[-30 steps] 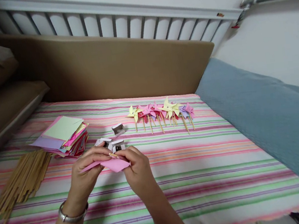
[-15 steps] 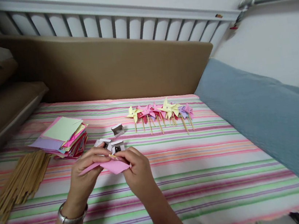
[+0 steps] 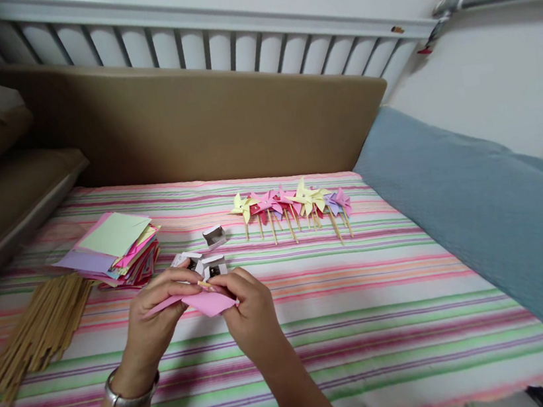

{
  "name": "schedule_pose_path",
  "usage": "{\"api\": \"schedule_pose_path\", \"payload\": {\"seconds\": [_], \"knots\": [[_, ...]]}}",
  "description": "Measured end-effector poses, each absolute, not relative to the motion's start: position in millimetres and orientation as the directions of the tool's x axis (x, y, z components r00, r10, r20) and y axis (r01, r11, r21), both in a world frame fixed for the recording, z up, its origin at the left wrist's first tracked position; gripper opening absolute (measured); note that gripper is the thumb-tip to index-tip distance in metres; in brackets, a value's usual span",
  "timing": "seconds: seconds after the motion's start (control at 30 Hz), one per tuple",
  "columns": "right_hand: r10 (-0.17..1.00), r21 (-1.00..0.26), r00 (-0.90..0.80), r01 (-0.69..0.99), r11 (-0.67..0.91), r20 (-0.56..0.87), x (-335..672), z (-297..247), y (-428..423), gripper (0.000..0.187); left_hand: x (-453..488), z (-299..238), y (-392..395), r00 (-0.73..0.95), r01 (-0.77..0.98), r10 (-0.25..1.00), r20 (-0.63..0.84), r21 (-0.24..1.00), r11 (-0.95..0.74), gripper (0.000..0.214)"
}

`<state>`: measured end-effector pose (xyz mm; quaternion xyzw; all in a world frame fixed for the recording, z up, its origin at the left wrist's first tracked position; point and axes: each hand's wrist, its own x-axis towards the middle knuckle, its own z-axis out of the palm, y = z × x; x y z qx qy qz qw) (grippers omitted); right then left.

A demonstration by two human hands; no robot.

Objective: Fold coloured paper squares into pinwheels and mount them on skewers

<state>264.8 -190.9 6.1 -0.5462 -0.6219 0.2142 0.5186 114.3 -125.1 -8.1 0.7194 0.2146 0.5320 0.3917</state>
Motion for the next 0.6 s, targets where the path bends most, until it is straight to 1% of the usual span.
{"api": "schedule_pose_path", "payload": {"seconds": [0.13, 0.37, 0.6], "knots": [[0.902, -0.833, 0.139, 0.461, 0.307, 0.409, 264.8, 5.5, -190.5, 0.022, 114.7, -6.7, -125.8, 0.337, -0.097, 0.736, 0.588, 0.799, -0.594, 0.007], [0.900, -0.842, 0.185, 0.465, 0.274, 0.395, 262.4, 2.1, -190.5, 0.013, 115.8, -7.0, -127.0, 0.334, -0.121, 0.709, 0.621, 0.775, -0.621, 0.013], [0.886, -0.845, 0.229, 0.464, 0.266, 0.404, 262.3, 1.4, -191.2, 0.017, 115.9, -8.0, -126.3, 0.352, -0.117, 0.714, 0.604, 0.786, -0.607, 0.013]]}}
